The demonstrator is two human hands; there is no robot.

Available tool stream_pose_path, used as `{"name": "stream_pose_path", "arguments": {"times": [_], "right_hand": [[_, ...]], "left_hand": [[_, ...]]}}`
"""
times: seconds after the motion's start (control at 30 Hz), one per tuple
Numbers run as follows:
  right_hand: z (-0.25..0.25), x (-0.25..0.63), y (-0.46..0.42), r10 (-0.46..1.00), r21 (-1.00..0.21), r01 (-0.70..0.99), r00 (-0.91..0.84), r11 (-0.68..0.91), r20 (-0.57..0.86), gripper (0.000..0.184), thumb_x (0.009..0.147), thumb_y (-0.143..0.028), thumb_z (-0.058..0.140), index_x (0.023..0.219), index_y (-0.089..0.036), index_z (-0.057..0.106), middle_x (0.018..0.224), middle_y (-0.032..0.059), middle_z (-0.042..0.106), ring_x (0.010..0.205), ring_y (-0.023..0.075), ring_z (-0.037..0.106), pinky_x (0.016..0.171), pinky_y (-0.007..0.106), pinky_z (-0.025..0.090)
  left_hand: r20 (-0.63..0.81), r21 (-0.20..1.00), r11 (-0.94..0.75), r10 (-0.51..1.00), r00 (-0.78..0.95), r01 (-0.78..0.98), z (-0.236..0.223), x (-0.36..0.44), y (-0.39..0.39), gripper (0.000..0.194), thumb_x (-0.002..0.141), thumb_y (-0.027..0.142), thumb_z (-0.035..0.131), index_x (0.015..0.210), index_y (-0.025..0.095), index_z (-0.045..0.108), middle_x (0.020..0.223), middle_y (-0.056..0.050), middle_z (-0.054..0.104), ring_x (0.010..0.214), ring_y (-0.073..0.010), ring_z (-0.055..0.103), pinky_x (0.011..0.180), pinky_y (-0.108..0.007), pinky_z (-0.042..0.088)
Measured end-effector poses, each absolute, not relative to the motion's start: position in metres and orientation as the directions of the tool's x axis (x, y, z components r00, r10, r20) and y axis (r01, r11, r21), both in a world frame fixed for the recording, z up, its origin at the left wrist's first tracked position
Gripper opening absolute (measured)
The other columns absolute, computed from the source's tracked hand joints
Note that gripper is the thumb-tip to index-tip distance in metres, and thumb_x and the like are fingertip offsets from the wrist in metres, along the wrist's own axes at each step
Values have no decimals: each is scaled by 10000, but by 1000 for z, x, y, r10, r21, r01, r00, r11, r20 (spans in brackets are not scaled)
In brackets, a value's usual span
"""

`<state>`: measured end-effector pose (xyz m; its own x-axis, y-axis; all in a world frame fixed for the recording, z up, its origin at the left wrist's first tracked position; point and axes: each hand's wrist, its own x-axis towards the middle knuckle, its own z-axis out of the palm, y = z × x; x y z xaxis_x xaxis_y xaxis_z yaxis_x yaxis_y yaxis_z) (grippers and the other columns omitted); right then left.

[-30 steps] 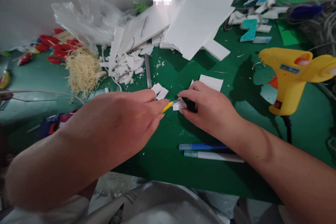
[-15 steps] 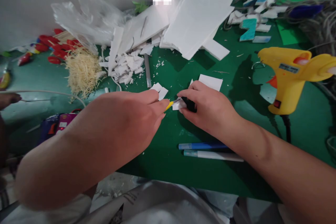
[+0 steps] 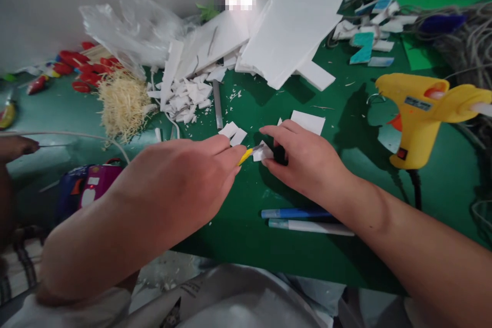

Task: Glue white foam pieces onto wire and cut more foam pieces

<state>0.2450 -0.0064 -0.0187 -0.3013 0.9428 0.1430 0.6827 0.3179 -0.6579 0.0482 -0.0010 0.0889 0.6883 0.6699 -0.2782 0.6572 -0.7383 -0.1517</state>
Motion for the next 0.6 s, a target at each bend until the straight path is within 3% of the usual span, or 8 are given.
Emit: {"name": "stream_pose_path", "arguments": {"times": [0.17,0.33,0.5,0.6], "right_hand": [[-11,240,-9,974,-773,605,-215,192,74,487,850,-426,663,1272,-193,727,876,37,706,573,118,552,497,274,460],[-3,237,-9,994,-862,505,-102,29,-26,406,818,-447,695,1143,-222,790,814,27,734,528,108,525,478,276,439],[4,235,-9,992,-934,337,21,-122,-123,324,800,-431,723,1056,-258,821,780,15,752,628,149,636,564,292,518],[6,236,-9,987,-946,281,45,-160,-153,340,784,-476,759,1045,-273,832,720,-2,725,630,152,642,578,296,534]], "left_hand": [[-31,-106,-774,630,776,624,80,20,-15,222,927,104,624,1089,160,766,830,-19,749,611,-180,690,517,-319,470],[141,-46,-725,677,723,687,72,2,-23,285,1064,187,491,1238,145,713,961,-34,784,733,-178,745,597,-334,530],[384,58,-689,683,621,722,47,0,-18,269,1040,196,584,1279,120,682,1076,-59,798,828,-171,775,667,-304,579],[458,135,-712,661,594,689,31,3,-13,228,1023,169,607,1229,107,683,1062,-73,804,862,-173,785,681,-278,598]]}}
